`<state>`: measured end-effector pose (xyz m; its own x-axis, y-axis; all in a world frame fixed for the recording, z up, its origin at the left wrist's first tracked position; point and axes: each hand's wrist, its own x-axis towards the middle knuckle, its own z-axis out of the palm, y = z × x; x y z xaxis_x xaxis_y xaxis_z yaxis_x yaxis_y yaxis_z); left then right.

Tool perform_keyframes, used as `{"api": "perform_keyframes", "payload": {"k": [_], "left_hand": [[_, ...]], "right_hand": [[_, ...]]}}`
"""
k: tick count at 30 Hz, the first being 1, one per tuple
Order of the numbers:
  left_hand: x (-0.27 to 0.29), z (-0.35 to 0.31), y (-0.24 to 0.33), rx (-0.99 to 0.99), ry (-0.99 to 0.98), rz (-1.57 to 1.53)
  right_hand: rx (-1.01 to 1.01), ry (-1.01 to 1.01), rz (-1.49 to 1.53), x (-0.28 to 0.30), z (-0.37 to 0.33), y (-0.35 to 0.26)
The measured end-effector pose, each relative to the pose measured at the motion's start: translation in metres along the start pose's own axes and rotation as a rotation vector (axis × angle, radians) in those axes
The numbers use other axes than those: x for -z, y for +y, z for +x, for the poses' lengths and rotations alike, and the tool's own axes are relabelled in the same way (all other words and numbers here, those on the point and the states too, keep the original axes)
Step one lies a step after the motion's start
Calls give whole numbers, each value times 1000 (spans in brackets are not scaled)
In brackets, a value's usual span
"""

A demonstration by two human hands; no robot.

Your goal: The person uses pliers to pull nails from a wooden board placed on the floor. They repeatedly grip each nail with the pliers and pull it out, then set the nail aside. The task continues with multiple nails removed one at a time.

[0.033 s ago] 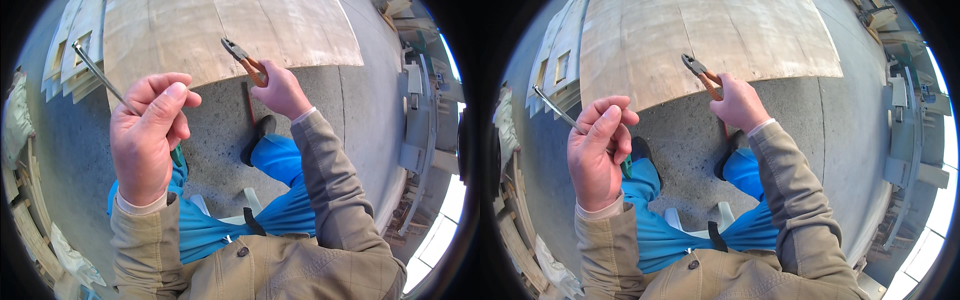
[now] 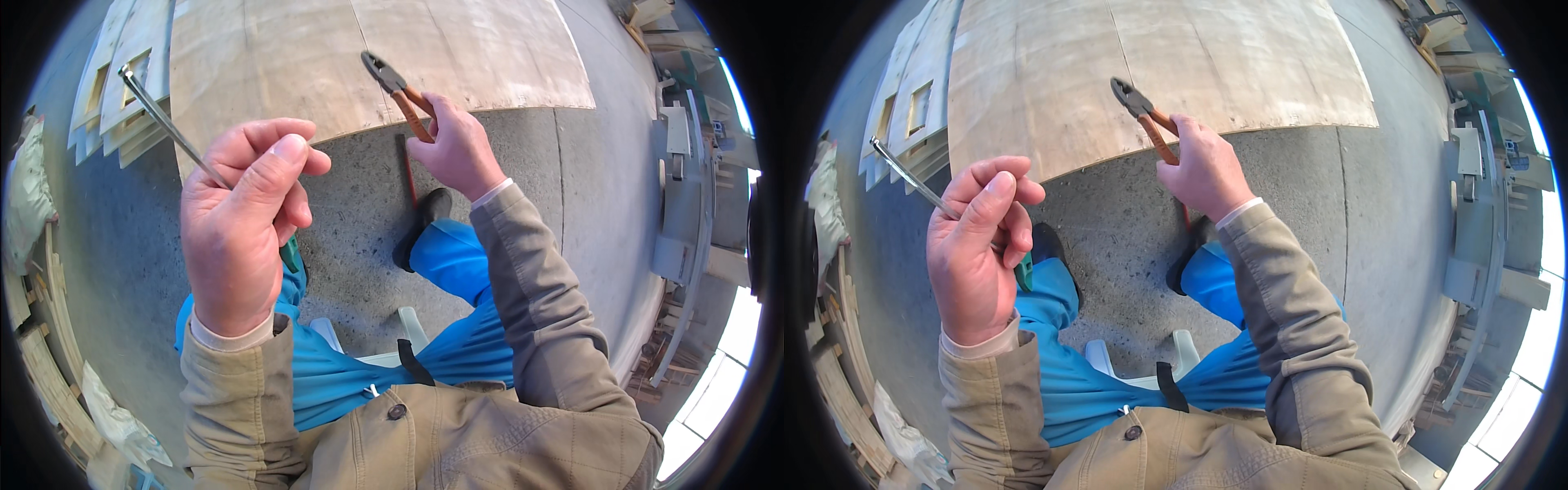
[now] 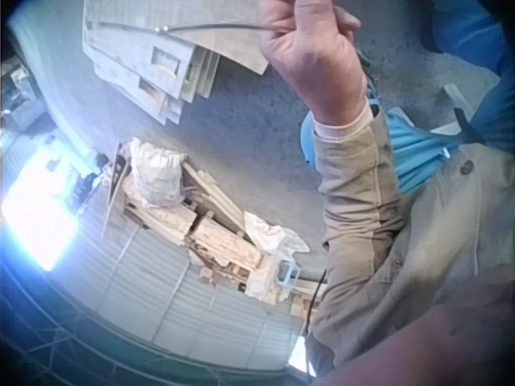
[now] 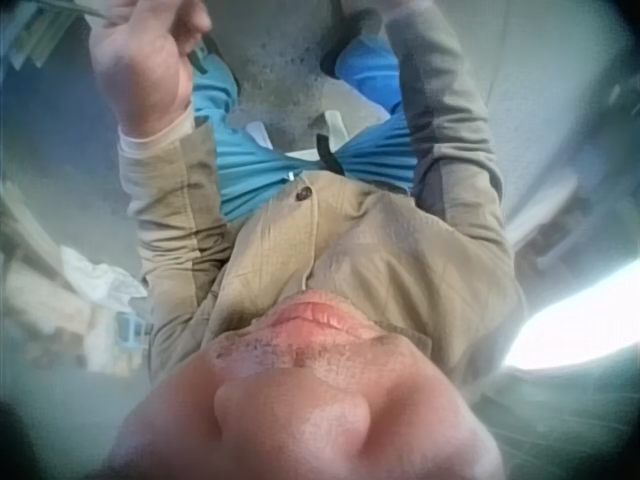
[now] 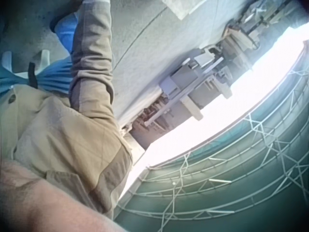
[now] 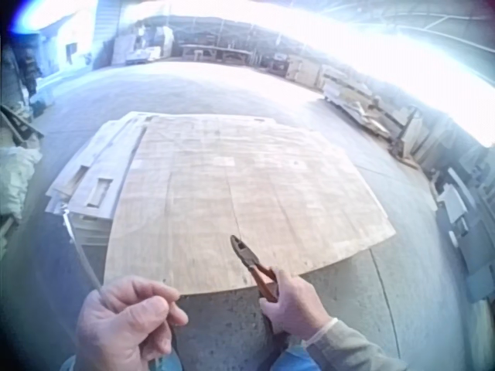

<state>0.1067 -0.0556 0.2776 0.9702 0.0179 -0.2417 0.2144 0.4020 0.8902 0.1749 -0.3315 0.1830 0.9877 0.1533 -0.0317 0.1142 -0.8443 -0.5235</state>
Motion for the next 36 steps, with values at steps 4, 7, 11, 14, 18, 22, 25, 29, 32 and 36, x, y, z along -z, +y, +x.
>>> {"api": "perform_keyframes", "payload": {"k": [4, 7, 11, 14, 18, 22, 25, 29, 32, 36], "left_hand": [[0, 0, 0, 5, 12, 14], [1, -1, -1, 24, 24, 18], [1, 0, -2, 27, 29, 22], [0, 1, -1, 26, 9, 34], [0, 3, 0, 22, 15, 18], [1, 1, -2, 39, 16, 30], [1, 2, -2, 36, 19, 38], [-2, 3, -1, 39, 20, 38], [-3, 4, -1, 29, 14, 33], [-3, 5, -5, 36, 5, 39]], "right_hand": [[149, 315, 21, -55, -16, 2], [-93, 36, -166, -87, -26, 6], [-113, 10, -56, -78, -23, 5], [9, 230, 68, -63, -14, -5], [-14, 315, 228, -69, -21, -10], [-161, 72, 140, -89, -36, 7], [-153, 72, 169, -95, -38, 17], [-133, 318, 382, -98, -38, 19], [-198, 413, 436, -110, -43, 13], [-219, 106, 0, -113, -44, 5]]}}
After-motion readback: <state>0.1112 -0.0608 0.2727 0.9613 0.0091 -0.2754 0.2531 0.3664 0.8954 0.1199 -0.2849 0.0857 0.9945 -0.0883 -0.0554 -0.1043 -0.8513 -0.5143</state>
